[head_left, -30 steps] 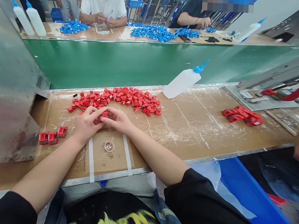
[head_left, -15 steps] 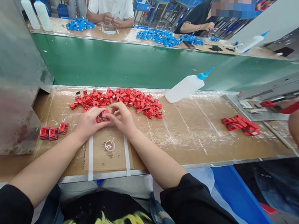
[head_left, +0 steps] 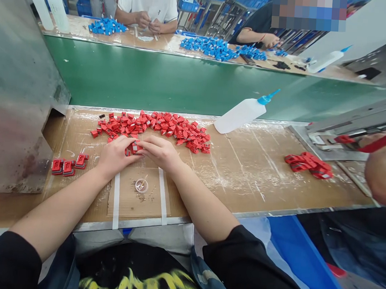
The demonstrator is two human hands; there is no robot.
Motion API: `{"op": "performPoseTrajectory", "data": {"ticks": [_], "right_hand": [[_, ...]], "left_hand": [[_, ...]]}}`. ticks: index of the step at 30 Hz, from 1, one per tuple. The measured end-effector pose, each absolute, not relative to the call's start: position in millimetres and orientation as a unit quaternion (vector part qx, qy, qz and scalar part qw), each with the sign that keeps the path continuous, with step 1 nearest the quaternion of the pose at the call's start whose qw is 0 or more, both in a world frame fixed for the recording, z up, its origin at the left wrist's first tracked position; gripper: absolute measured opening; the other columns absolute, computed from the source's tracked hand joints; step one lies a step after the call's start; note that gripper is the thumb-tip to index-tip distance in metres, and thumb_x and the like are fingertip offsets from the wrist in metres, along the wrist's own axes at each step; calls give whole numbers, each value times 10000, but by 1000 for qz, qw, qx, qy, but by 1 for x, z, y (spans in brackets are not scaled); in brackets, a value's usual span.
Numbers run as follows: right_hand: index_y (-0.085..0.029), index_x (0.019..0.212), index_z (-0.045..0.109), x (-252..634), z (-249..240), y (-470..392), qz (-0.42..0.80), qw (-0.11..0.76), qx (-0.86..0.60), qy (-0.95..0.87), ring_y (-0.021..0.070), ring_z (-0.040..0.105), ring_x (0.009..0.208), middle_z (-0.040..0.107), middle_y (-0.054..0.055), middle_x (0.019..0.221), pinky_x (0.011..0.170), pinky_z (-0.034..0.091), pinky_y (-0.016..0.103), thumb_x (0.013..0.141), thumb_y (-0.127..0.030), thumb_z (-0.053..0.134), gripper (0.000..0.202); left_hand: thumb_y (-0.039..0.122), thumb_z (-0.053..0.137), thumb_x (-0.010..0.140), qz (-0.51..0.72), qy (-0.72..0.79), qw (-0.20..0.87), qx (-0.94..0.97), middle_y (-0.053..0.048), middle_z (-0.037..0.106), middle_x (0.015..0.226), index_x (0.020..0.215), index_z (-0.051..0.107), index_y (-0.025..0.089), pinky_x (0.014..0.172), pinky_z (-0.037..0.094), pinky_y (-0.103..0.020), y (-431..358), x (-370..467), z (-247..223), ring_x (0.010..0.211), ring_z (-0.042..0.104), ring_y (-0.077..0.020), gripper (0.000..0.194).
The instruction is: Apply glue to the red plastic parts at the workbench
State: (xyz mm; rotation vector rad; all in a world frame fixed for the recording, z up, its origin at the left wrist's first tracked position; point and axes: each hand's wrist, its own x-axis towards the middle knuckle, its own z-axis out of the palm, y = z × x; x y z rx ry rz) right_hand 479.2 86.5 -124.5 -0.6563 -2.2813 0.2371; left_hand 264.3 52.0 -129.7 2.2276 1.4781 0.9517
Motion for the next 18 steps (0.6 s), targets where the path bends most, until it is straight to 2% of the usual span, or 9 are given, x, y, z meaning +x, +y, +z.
{"op": "performPoseTrajectory", "data": {"ticks": [10,15,18], "right_hand": [[-205,1193,749,482,-121,85,99,354,-273,-889,190,662,823,701,108,992,736,561,309,1060,-417,570,307],[-237,1215,752,482,-121,84,95,356,-280,-887,184,650,813,702,93,979,739,559,310,1053,-410,591,287],[-219,1204,753,480,-121,83,93,372,-266,-884,193,657,830,712,100,985,728,556,318,1049,-383,604,271]], "left_hand": [[479,772,878,311,522,141,782,-55,721,1110,1228,701,241,788,497,-312,50,265,-128,1005,693,-235,429],[501,771,874,305,525,145,781,-50,725,1119,1218,706,243,783,494,-317,49,265,-126,1005,697,-234,435],[504,786,861,304,528,163,776,-50,726,1148,1230,701,236,802,495,-317,50,265,-125,1022,695,-237,463]]}}
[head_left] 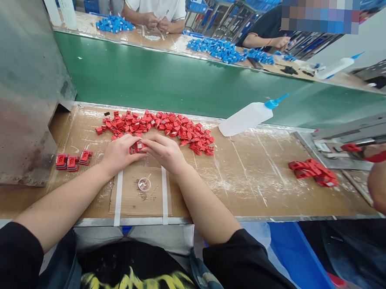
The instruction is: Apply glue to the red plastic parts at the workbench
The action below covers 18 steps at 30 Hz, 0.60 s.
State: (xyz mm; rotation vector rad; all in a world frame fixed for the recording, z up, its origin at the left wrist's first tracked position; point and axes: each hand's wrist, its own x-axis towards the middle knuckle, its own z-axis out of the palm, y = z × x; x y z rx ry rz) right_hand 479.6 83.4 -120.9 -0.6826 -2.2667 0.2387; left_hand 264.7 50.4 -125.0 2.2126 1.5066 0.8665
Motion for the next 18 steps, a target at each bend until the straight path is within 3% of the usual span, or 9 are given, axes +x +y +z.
{"op": "performPoseTrajectory", "data": {"ticks": [7,10,13,15,18], "right_hand": [[-232,1205,761,472,-123,79,180,389,-276,-860,186,652,851,694,91,997,775,563,334,1055,-377,591,269],[-239,1174,767,467,-126,76,225,440,-305,-814,189,646,887,665,84,1010,786,574,340,1020,-423,646,269],[-236,1322,675,461,-128,74,343,473,-331,-741,215,650,1013,639,110,1182,822,597,342,905,-533,767,520],[-220,1424,574,458,-127,74,462,444,-313,-701,232,654,1088,631,128,1271,898,600,353,849,-590,799,720],[-182,1343,605,456,-124,75,580,391,-268,-662,245,658,1145,665,119,1266,1018,563,377,856,-602,779,667]], "left_hand": [[547,775,856,319,522,154,776,-45,708,1084,1183,717,247,774,491,-308,51,263,-130,976,686,-228,448],[509,757,887,353,507,146,772,-43,699,1084,1250,698,247,822,497,-297,50,262,-128,990,678,-211,451],[480,724,924,388,497,110,769,-33,681,1050,1301,692,273,794,490,-278,49,261,-125,932,668,-180,431],[457,692,953,396,477,83,780,-31,670,1033,1307,699,290,776,486,-269,49,259,-124,902,661,-164,392],[417,667,977,386,450,58,803,-36,665,1031,1331,695,301,773,484,-266,48,259,-124,909,657,-159,374]]}}
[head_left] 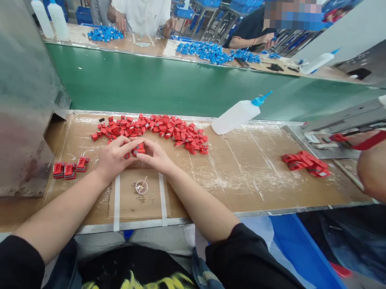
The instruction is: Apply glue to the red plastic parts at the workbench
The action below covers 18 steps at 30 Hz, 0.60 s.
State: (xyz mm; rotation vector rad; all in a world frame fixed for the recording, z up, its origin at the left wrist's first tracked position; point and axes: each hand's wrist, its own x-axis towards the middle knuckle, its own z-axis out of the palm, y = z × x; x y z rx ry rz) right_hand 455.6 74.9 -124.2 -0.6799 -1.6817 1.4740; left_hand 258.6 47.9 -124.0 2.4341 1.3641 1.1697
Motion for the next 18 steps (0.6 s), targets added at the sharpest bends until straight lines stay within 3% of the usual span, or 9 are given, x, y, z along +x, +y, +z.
{"op": "performPoseTrajectory", "data": {"ticks": [5,10,18], "right_hand": [[-158,1124,672,456,-122,77,610,395,-278,-629,227,695,1027,724,84,1083,969,574,366,795,-540,854,536],[-175,1141,647,455,-120,74,593,422,-279,-626,220,698,1007,722,82,1091,960,573,362,785,-552,852,558],[-166,1033,651,453,-122,70,519,471,-263,-663,196,654,940,684,55,1002,927,553,347,835,-489,820,415]], "left_hand": [[450,688,956,383,446,75,805,-39,644,1020,1365,678,319,771,495,-270,46,259,-120,878,635,-158,430],[698,762,788,421,426,196,777,-52,635,1022,1448,612,257,870,527,-335,48,259,-110,921,608,-205,808],[644,836,736,415,428,361,717,-65,704,1072,1346,703,230,934,500,-350,57,263,-117,1008,634,-238,749]]}}
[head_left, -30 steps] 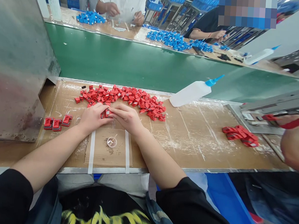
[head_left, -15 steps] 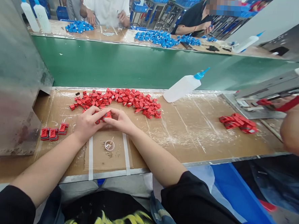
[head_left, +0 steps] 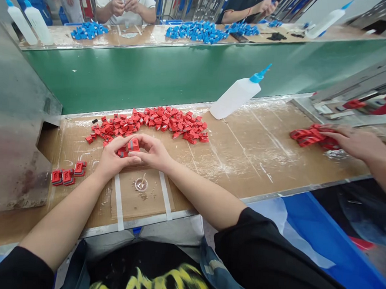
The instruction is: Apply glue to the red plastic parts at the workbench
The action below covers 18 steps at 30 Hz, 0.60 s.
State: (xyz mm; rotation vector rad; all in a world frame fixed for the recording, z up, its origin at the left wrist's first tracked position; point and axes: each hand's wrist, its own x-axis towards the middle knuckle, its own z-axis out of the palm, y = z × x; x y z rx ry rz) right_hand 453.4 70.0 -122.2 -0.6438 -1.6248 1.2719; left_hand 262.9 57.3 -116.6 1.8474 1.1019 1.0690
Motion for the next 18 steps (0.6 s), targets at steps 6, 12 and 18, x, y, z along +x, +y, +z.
{"op": "performPoseTrajectory", "data": {"ticks": [6,12,18], "right_hand": [[-174,1192,607,448,-126,74,523,471,-280,-653,215,654,997,683,83,1107,931,554,358,903,-595,714,521],[-177,1153,568,449,-127,76,445,464,-300,-704,180,594,857,622,54,987,819,512,319,1043,-614,468,462],[-191,1155,559,445,-132,76,452,441,-291,-718,163,521,754,559,30,915,714,469,292,1081,-568,393,419]], "left_hand": [[595,837,762,452,401,388,696,-89,722,1188,1327,701,203,1029,491,-377,70,263,-127,1106,657,-266,701],[539,754,868,444,408,421,677,-103,694,1353,1381,663,201,1131,467,-426,69,266,-131,1261,637,-298,621],[473,755,881,446,410,452,655,-100,679,1393,1363,689,208,1190,426,-443,68,264,-130,1320,613,-298,554]]}}
